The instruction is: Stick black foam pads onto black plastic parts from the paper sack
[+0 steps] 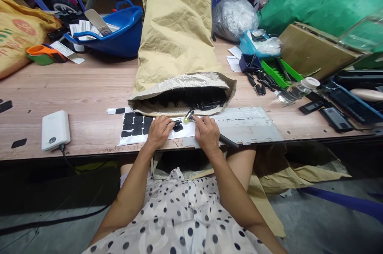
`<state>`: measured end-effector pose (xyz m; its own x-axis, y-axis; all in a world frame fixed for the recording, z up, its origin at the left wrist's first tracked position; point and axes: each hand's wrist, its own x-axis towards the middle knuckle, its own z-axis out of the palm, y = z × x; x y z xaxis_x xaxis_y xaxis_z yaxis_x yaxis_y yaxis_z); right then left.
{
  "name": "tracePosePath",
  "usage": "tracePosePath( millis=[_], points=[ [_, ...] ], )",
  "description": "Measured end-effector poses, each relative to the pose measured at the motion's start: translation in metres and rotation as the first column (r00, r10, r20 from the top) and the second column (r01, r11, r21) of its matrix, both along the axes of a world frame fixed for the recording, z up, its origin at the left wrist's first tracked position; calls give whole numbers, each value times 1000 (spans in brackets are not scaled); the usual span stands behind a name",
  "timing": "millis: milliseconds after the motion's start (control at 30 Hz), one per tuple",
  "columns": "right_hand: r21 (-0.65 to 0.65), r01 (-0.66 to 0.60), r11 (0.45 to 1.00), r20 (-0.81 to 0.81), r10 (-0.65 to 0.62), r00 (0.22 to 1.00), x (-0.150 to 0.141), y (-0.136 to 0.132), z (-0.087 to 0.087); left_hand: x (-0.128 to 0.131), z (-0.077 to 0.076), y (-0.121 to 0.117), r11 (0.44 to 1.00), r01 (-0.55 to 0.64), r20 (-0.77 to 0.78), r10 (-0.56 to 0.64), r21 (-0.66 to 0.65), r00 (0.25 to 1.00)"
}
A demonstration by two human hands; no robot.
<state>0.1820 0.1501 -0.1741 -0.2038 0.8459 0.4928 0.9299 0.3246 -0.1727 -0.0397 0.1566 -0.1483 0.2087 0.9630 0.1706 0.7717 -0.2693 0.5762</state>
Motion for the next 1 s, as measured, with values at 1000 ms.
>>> tracePosePath(
  millis=[1000],
  points=[
    [40,65,997,-11,-64,998,-12,-2,10,40,10,-79,701,304,59,-351,-645,934]
  ],
)
